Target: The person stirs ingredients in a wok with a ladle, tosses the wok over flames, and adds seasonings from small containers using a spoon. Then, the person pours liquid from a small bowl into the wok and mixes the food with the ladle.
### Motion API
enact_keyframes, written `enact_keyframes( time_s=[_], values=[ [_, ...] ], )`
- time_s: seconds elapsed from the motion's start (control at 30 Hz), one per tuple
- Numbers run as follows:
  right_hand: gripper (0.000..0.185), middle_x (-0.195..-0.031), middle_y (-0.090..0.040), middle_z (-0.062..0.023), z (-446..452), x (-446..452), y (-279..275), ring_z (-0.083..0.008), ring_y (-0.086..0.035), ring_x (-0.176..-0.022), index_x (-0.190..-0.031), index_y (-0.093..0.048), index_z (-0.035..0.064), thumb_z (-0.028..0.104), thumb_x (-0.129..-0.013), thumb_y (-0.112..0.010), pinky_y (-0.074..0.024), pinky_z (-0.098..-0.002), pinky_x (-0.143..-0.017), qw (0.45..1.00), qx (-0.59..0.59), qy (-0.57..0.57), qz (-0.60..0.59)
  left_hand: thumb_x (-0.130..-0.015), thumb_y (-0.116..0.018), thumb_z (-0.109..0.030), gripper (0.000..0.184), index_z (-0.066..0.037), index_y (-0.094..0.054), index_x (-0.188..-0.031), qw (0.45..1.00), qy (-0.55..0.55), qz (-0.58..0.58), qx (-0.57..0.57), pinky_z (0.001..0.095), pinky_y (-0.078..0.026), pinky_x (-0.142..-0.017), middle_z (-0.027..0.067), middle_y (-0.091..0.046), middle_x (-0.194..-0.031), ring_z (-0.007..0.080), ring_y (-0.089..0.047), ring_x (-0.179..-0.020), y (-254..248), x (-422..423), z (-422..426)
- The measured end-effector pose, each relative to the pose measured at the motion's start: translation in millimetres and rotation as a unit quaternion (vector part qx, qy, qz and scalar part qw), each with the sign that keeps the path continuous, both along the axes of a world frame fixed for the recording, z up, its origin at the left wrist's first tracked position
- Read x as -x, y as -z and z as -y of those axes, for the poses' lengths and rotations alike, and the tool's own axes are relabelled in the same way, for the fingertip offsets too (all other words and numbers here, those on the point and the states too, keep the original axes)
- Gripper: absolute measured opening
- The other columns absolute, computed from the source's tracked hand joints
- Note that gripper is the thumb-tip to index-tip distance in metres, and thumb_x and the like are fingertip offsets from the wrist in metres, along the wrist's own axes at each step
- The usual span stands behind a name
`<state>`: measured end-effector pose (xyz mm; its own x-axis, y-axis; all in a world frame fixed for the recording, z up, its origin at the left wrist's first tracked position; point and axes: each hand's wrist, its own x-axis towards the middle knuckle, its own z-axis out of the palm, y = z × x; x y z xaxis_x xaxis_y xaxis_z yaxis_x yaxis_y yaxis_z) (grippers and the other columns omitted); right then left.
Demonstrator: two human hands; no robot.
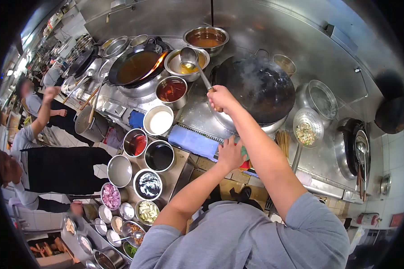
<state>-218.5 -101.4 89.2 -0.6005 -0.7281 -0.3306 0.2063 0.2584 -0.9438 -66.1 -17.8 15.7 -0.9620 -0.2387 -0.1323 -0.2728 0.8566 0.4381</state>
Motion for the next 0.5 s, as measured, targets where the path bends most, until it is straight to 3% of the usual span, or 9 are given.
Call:
enact_keyframes(
  time_s=[0.03,0.13,0.17,0.23,0.33,0.37,0.4,0.43,0.5],
  values=[
    [0.006,-0.064,-0.048,-0.0030,-2.8,0.1,-5.3,-0.0114,-0.046,-0.048,-0.084,-0.046,0.0080,0.012,-0.088,-0.050,-0.0374,-0.0298,-0.039,1.000,0.001,0.001,0.000,-0.074,-0.067,-0.033,0.063,-0.013,-0.042,-0.129,0.999,-0.020,-0.024,-0.013,0.0552,-0.034,-0.091,0.0189,-0.034,-0.133,0.0372,-0.037,-0.118,-5.2,1.8,4.6],
    [0.004,-0.065,-0.048,-0.0014,-25.3,1.2,-12.6,-0.0095,-0.045,-0.048,-0.086,-0.049,0.0093,0.011,-0.089,-0.050,-0.0374,-0.0252,-0.040,0.913,0.191,0.058,0.354,-0.072,-0.068,-0.029,0.060,-0.013,-0.046,-0.125,0.989,-0.039,-0.141,0.016,0.0552,-0.033,-0.091,0.0194,-0.035,-0.131,0.0384,-0.037,-0.119,-8.3,13.0,14.1],
    [0.004,-0.065,-0.048,-0.0014,-37.9,4.0,-11.8,-0.0095,-0.045,-0.048,-0.086,-0.049,0.0093,0.011,-0.089,-0.050,-0.0374,-0.0252,-0.040,0.914,0.194,0.064,0.352,-0.072,-0.068,-0.029,0.060,-0.013,-0.046,-0.125,0.989,-0.033,-0.143,0.015,0.0552,-0.033,-0.091,0.0194,-0.035,-0.131,0.0384,-0.037,-0.119,-8.8,19.8,16.5],
    [0.006,-0.067,-0.048,-0.0014,-71.8,9.4,-10.3,-0.0084,-0.045,-0.048,-0.093,-0.052,0.0087,0.013,-0.089,-0.052,-0.0386,-0.0246,-0.040,0.760,0.336,0.046,0.555,-0.073,-0.065,-0.032,0.058,-0.007,-0.048,-0.122,0.961,-0.001,-0.270,0.053,0.0562,-0.032,-0.091,0.0194,-0.040,-0.127,0.0381,-0.039,-0.116,-7.7,38.5,18.7],
    [0.012,-0.068,-0.049,-0.0020,-135.9,-11.5,-4.4,-0.0072,-0.045,-0.046,-0.099,-0.055,0.0083,0.015,-0.089,-0.052,-0.0388,-0.0245,-0.039,0.767,0.374,0.090,0.514,-0.070,-0.064,-0.027,0.051,-0.008,-0.051,-0.115,0.961,0.081,-0.265,0.003,0.0470,-0.041,-0.087,0.0159,-0.047,-0.120,0.0345,-0.048,-0.108,3.0,66.7,24.0],
    [0.020,-0.067,-0.049,-0.0022,-158.2,-28.8,-3.8,-0.0095,-0.046,-0.045,-0.107,-0.051,0.0072,0.013,-0.089,-0.052,-0.0389,-0.0251,-0.038,0.838,0.338,0.122,0.412,-0.069,-0.064,-0.026,0.047,-0.008,-0.053,-0.111,0.954,0.132,-0.266,-0.044,0.0434,-0.044,-0.085,0.0147,-0.051,-0.116,0.0337,-0.051,-0.104,8.4,75.3,26.9],
    [0.027,-0.065,-0.049,-0.0024,-174.4,-52.1,-14.0,-0.0105,-0.046,-0.044,-0.114,-0.046,0.0071,0.011,-0.088,-0.051,-0.0383,-0.0256,-0.037,0.915,0.239,0.176,0.274,-0.067,-0.064,-0.021,0.031,-0.007,-0.061,-0.095,0.935,0.168,-0.309,0.042,0.0400,-0.048,-0.079,0.0127,-0.058,-0.103,0.0331,-0.055,-0.095,45.6,96.7,31.5],
    [0.035,-0.064,-0.049,-0.0027,-186.4,-70.6,-21.8,-0.0116,-0.046,-0.043,-0.121,-0.042,0.0070,0.010,-0.087,-0.051,-0.0377,-0.0262,-0.036,0.957,0.127,0.224,0.130,-0.078,-0.059,-0.026,0.021,-0.011,-0.064,-0.092,0.962,0.094,-0.257,0.009,0.0437,-0.049,-0.078,0.0064,-0.062,-0.095,0.0274,-0.055,-0.100,22.5,94.2,28.0],
    [0.047,-0.063,-0.049,-0.0033,-225.1,-75.2,-10.1,-0.0124,-0.046,-0.044,-0.130,-0.032,0.0071,0.007,-0.086,-0.050,-0.0377,-0.0270,-0.037,0.981,-0.041,0.184,-0.039,-0.083,-0.057,-0.025,0.018,-0.010,-0.067,-0.087,0.962,0.069,-0.254,-0.066,0.0440,-0.048,-0.075,0.0088,-0.061,-0.090,0.0281,-0.055,-0.097,28.0,104.9,27.6]
  ],
)
